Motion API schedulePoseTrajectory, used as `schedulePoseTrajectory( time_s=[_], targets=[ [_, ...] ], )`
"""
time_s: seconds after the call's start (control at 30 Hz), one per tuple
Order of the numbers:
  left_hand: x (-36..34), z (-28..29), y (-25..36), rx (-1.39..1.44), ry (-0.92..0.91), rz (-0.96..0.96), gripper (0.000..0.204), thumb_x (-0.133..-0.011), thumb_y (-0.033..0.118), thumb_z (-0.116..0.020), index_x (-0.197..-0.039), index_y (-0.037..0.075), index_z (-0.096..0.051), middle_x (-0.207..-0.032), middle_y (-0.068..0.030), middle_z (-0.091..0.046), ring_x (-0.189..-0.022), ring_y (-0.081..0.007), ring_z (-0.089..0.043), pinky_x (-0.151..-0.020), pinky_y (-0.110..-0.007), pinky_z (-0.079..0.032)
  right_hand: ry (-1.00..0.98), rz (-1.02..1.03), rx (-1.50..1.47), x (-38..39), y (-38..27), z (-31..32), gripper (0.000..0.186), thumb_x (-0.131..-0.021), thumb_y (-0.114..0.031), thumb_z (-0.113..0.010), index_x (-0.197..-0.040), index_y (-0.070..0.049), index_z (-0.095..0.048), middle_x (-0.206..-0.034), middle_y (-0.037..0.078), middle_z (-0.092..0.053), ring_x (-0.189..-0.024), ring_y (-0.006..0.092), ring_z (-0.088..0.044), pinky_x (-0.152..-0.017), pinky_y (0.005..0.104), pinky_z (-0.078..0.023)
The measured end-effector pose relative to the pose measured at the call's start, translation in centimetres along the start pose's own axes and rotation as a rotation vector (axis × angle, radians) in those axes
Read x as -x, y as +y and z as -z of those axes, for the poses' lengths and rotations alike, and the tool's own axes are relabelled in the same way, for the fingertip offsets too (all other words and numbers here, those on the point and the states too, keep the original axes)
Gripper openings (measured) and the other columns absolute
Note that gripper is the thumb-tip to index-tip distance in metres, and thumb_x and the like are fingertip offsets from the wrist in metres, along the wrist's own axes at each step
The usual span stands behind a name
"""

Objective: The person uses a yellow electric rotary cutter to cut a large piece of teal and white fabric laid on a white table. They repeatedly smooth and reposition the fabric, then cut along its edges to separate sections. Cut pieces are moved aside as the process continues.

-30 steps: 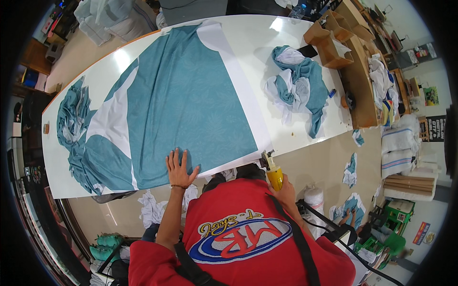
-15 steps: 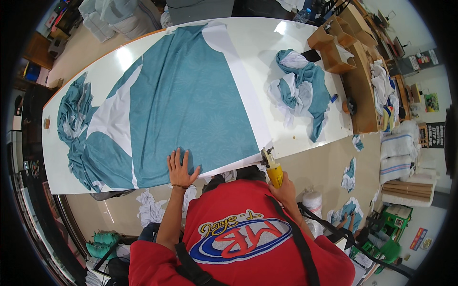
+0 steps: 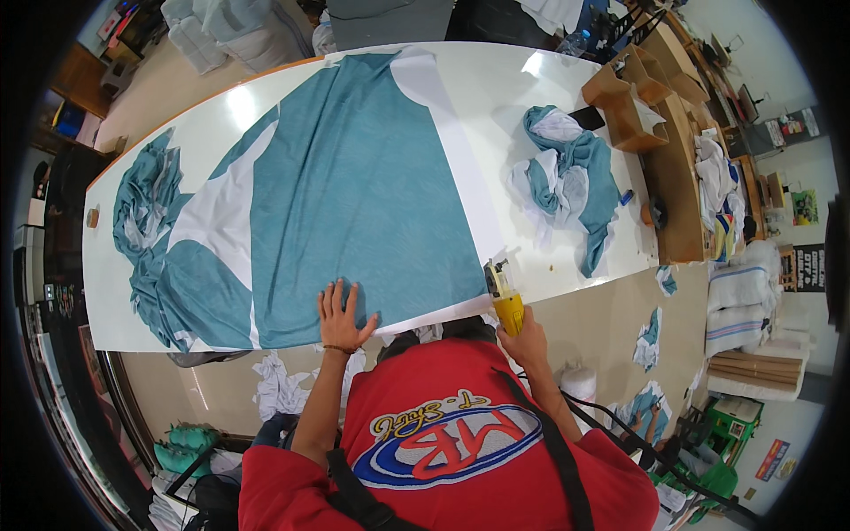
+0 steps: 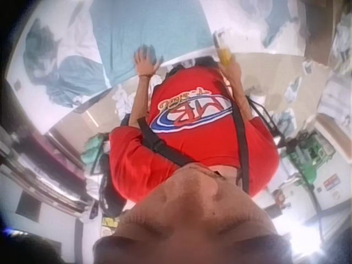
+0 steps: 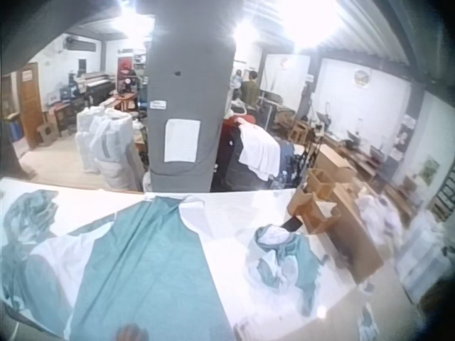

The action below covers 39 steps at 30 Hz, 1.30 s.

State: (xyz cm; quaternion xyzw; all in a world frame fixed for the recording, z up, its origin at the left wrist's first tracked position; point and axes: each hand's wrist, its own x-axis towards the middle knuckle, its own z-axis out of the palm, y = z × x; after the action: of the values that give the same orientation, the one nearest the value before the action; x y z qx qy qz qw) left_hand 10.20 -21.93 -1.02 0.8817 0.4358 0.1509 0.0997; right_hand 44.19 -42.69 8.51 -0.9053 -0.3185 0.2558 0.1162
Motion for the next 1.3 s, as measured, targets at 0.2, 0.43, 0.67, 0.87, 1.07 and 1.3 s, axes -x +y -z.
schedulePoseTrajectory(
  time_s=[0.2,0.43,0.67,0.87,1.07,1.3],
  targets=[
    [0.1,0.0,0.0,0.018,-0.022,0.010,0.080,-0.083,0.050,-0.073,-0.149,0.010,-0.051,-0.157,-0.0220,-0.040,-0.146,-0.0444,-0.035,-0.121,-0.062,-0.025,-0.035,-0.009,0.017,-2.6,-1.8,0.6,0.060,-0.080,-0.037,-0.079,-0.120,-0.001,-0.052,-0.092,0.032,-0.071,-0.089,0.0521,-0.069,-0.075,0.0582,-0.055],
    [0.0,0.2,0.1,0.019,-0.008,-0.002,0.078,-0.083,0.052,-0.073,-0.146,0.008,-0.055,-0.154,-0.0217,-0.043,-0.143,-0.0438,-0.038,-0.120,-0.062,-0.026,-0.052,-0.009,0.036,-6.5,-4.5,1.1,0.058,-0.079,-0.036,-0.077,-0.119,-0.004,-0.050,-0.096,0.029,-0.071,-0.092,0.0506,-0.070,-0.080,0.0575,-0.056],
    [-0.1,0.4,0.0,0.020,0.019,-0.006,0.076,-0.083,0.054,-0.073,-0.141,0.007,-0.059,-0.150,-0.0210,-0.047,-0.142,-0.0426,-0.040,-0.119,-0.061,-0.028,-0.073,-0.042,0.051,-10.6,-8.8,2.2,0.059,-0.077,-0.036,-0.075,-0.120,-0.004,-0.051,-0.103,0.030,-0.071,-0.098,0.0490,-0.070,-0.084,0.0561,-0.056],
    [0.1,0.5,-0.2,0.062,-0.002,-0.014,0.080,-0.082,0.052,-0.075,-0.146,0.007,-0.054,-0.152,-0.0220,-0.044,-0.142,-0.0440,-0.040,-0.119,-0.062,-0.028,-0.058,-0.005,0.054,-14.2,-11.4,2.6,0.063,-0.075,-0.036,-0.076,-0.122,-0.002,-0.051,-0.104,0.028,-0.071,-0.100,0.0473,-0.071,-0.086,0.0544,-0.057],
    [0.1,0.5,-0.3,0.080,0.011,-0.015,0.078,-0.083,0.053,-0.075,-0.145,0.010,-0.055,-0.152,-0.0207,-0.044,-0.141,-0.0430,-0.040,-0.118,-0.062,-0.029,-0.045,0.021,0.077,-17.9,-13.3,2.5,0.066,-0.075,-0.038,-0.078,-0.124,-0.002,-0.052,-0.107,0.028,-0.071,-0.102,0.0460,-0.071,-0.088,0.0526,-0.057],
    [0.1,0.6,-0.3,0.044,0.012,-0.019,0.075,-0.084,0.056,-0.072,-0.142,0.011,-0.057,-0.150,-0.0180,-0.046,-0.142,-0.0387,-0.039,-0.120,-0.058,-0.028,-0.029,0.057,0.097,-21.6,-15.7,2.5,0.067,-0.075,-0.039,-0.079,-0.125,-0.002,-0.052,-0.110,0.027,-0.071,-0.104,0.0446,-0.071,-0.089,0.0520,-0.057]
  ],
)
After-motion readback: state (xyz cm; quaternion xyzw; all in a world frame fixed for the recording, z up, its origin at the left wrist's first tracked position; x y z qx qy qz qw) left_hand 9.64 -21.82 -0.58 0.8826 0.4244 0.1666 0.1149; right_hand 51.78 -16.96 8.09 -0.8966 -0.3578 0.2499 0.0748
